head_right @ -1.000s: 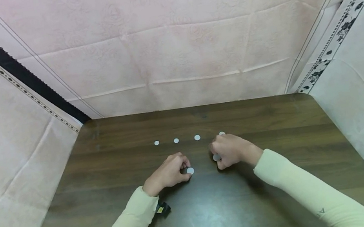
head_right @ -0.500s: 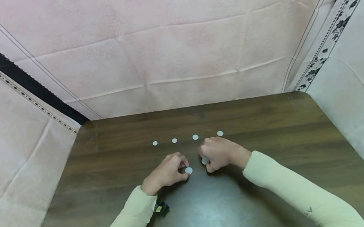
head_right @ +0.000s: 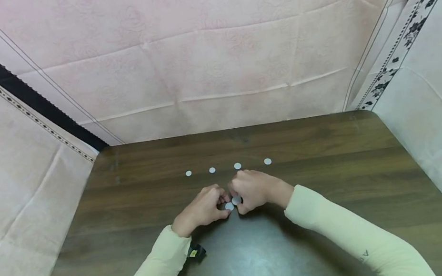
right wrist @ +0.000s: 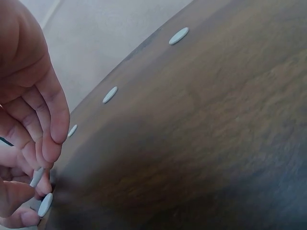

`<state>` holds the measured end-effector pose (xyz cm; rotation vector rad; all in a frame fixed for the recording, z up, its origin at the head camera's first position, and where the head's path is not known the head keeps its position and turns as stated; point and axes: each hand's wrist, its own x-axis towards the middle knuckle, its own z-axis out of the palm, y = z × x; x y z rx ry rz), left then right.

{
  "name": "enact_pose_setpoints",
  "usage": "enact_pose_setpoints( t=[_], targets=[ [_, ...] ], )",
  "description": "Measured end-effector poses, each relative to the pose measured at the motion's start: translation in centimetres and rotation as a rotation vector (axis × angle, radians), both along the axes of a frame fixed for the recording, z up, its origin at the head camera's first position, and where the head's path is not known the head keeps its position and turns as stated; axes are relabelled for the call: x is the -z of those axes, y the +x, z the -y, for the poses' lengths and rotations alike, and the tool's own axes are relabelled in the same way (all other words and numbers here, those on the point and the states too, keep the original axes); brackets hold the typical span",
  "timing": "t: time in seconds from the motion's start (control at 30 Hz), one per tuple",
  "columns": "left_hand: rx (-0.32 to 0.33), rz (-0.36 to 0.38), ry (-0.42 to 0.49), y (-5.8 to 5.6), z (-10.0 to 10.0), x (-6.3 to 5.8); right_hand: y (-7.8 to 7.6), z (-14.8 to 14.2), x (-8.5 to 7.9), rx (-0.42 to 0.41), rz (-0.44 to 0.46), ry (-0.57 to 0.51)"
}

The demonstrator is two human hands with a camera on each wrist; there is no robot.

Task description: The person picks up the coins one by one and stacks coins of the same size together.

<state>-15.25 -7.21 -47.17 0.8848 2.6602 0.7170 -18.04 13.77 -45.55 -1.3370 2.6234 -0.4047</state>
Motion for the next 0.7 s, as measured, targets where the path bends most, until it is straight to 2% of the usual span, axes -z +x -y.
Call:
enact_pose_setpoints(
  t=[0.33, 0.7],
  targets=[
    [0.017, -0.021, 0.017, -0.1, 0.1, 0.2, 0.2, 0.7, 0.2, -0.002, 0.064, -0.009],
    [0.018, -0.024, 0.029, -0.2, 0.1, 0.2, 0.3, 1.1, 0.5, -0.010, 0.067, -0.021]
  ],
)
